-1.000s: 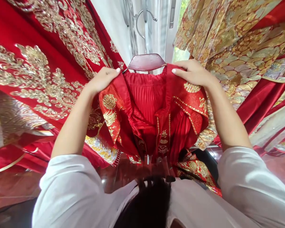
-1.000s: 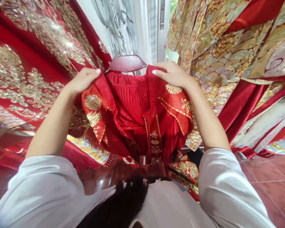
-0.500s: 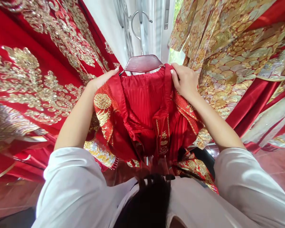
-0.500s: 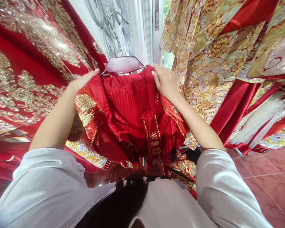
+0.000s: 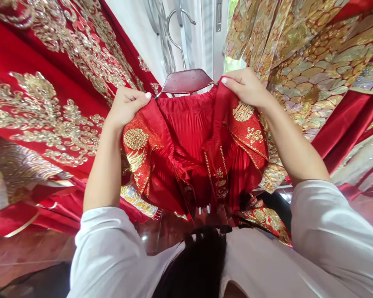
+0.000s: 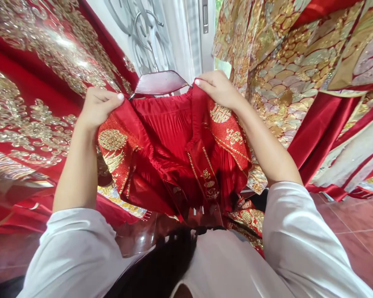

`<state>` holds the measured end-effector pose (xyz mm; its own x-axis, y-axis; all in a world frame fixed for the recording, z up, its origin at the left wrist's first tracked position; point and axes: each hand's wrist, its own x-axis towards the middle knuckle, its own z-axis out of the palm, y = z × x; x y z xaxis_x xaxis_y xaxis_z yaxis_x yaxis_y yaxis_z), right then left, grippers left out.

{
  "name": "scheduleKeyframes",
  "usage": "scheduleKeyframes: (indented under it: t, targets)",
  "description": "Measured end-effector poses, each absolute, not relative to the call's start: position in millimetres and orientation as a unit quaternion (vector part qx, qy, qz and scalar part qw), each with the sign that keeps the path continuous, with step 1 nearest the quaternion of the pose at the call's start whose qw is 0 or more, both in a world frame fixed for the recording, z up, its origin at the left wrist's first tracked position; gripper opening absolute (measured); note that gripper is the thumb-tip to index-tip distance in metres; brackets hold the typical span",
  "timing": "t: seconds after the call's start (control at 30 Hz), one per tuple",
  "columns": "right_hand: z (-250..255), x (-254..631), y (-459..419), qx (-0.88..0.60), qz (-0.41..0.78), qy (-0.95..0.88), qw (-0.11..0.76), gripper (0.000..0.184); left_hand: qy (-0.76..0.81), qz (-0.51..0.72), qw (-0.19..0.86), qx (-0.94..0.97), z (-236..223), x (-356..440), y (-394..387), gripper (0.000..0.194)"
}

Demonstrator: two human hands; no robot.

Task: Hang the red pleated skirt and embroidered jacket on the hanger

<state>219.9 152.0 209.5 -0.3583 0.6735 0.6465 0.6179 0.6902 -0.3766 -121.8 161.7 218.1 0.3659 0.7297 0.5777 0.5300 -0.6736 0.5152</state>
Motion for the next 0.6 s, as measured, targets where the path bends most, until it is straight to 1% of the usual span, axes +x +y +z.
scheduleKeyframes:
  t: [0.07,0.13,0.17,0.23,0.3,0.33,0.37,0.4,0.47,0.5,0.53,0.57,0.6]
  targets:
    - [207.6,220.9,150.0,-0.378,0.033,-0.799,0.467,0.061,0.367,0.439,0.080,0.816,221.7,-116.6,167.7,0.066]
    - [207.6,221.5,147.3,-0.356,0.027,-0.794,0.492,0.062,0.356,0.459,0.069,0.811,224.9,-110.0,177.8,0.070]
    - [208.3,221.3,145.9,-0.352,0.020,-0.801,0.485,0.061,0.359,0.456,0.079,0.811,226.0,-106.6,183.2,0.070]
    - [209.7,220.6,143.6,-0.359,0.001,-0.824,0.439,0.054,0.393,0.409,0.135,0.813,226.9,-100.9,191.8,0.066]
    - [209.6,220.7,142.0,-0.367,-0.017,-0.839,0.400,0.041,0.441,0.351,0.195,0.803,227.0,-98.6,194.8,0.059]
    - [208.5,221.6,141.3,-0.368,-0.018,-0.842,0.393,0.034,0.458,0.335,0.203,0.798,227.2,-99.1,193.4,0.056]
    - [206.6,223.2,140.5,-0.367,-0.014,-0.843,0.394,0.031,0.468,0.334,0.186,0.797,227.6,-100.7,189.9,0.054]
    - [204.2,225.6,139.4,-0.364,-0.009,-0.842,0.399,0.032,0.471,0.345,0.143,0.799,228.4,-103.2,184.4,0.052]
    - [198.1,231.9,136.3,-0.362,-0.010,-0.835,0.414,0.033,0.475,0.355,0.010,0.806,229.8,-109.1,168.0,0.053]
    - [195.2,235.2,134.6,-0.365,-0.015,-0.831,0.419,0.032,0.481,0.337,-0.046,0.808,229.9,-111.7,158.3,0.055]
    - [192.8,238.1,133.0,-0.372,-0.023,-0.826,0.423,0.030,0.491,0.309,-0.073,0.812,229.3,-113.7,148.5,0.057]
    - [191.4,240.5,131.8,-0.383,-0.030,-0.820,0.424,0.030,0.499,0.279,-0.075,0.817,227.8,-114.9,139.5,0.059]
    - [191.1,242.2,131.3,-0.397,-0.031,-0.814,0.423,0.035,0.504,0.258,-0.058,0.822,225.6,-115.4,132.1,0.062]
